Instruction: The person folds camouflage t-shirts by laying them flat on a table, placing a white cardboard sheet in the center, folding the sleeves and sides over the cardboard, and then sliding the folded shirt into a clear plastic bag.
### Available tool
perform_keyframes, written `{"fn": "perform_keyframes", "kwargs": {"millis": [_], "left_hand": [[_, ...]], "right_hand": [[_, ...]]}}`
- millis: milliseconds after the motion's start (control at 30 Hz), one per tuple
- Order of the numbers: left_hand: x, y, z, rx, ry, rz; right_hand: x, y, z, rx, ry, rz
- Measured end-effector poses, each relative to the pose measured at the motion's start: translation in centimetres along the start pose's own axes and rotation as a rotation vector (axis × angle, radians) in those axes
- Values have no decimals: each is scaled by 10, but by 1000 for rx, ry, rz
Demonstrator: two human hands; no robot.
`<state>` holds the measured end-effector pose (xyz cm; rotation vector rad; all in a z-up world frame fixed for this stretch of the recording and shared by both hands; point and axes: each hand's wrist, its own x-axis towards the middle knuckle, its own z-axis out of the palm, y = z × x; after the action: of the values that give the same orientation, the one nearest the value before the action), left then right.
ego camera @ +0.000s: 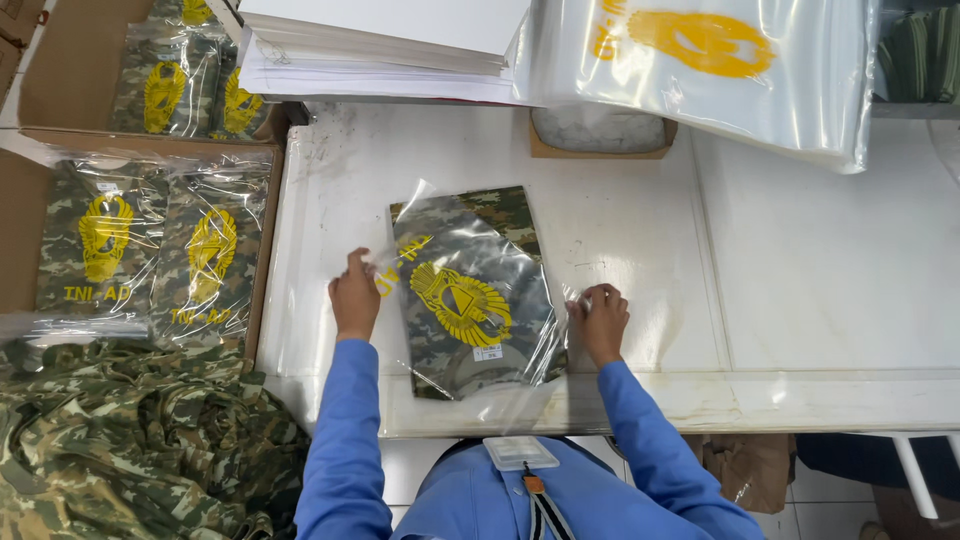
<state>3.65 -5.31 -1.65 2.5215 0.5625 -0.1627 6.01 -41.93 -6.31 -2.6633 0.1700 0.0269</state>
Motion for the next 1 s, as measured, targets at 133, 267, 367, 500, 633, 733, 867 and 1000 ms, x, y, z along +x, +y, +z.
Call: {"fn": "perform_keyframes", "kwargs": {"millis": [133, 267, 367, 500, 633, 733, 867, 1000], "left_hand": [[-46, 66, 23, 61, 400, 203], [-113, 105, 58, 8, -298, 391], [-120, 93, 92, 117, -313, 373], [-119, 92, 96, 134, -243, 408], [-124, 115, 88, -79, -223, 463], [-126, 125, 81, -370, -298, 399], [-109, 107, 83, -479, -295, 283], [-114, 103, 46, -579, -122, 298]], "right_hand": [[-11, 10, 21, 157, 7, -96], [-27, -17, -21, 577, -50, 285], [-35, 8, -14, 1010, -223, 452], [-57, -33, -60, 1052, -346, 533], [-62, -52, -60, 1098, -365, 398], [-61, -59, -41, 1046, -329, 226], [-60, -72, -32, 1112, -316, 87], [-63, -78, -10, 1083, -314, 75]]}}
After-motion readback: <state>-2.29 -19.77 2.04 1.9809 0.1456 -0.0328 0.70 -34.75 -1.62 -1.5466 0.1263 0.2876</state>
